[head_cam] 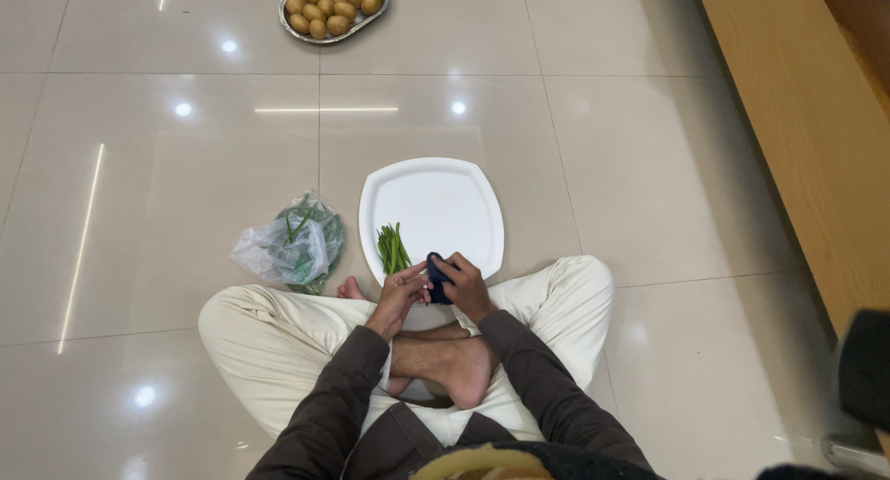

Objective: The person cleans green beans by hand and places them on a white plate while sitting on the floor.

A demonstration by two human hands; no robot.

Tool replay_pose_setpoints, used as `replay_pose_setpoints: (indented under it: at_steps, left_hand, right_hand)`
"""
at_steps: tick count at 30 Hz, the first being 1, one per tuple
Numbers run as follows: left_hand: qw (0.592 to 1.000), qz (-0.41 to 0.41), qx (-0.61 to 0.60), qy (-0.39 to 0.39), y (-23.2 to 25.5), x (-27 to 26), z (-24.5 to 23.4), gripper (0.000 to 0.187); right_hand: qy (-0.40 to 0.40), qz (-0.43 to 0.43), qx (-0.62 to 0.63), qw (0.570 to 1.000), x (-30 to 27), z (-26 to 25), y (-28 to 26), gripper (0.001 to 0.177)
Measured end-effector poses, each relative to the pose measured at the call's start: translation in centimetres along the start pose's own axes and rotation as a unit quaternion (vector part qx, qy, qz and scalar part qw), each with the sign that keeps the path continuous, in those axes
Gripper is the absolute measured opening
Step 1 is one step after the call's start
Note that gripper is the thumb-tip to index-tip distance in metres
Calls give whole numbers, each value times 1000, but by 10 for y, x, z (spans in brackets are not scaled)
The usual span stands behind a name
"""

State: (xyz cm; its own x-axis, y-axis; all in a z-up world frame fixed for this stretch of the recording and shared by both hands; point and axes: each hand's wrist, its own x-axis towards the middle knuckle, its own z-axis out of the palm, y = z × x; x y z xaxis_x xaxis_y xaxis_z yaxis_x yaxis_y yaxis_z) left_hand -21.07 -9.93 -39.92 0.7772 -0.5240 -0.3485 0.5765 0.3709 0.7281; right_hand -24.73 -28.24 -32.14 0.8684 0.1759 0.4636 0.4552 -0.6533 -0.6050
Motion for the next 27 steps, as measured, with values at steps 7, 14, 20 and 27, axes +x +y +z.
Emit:
replay_pose_setpoints:
  at_steps: [7,14,20,27]
  left_hand:
    - [995,48,34,82,14,-5,13,46]
    - [985,-10,-173,25,20,-12,17,54]
    - [960,64,-271,-25,29,-17,17,61]
    - [974,93,-205,-23,44,-21,22,61]
  right_hand:
    - [51,102,-13,993,6,-1,-5,47]
    - [-1,105,70,992,4,35,-25,48]
    - [-90,175,68,978,5,37,-43,43]
    - [-132,91,105,981,8,11,-45,42]
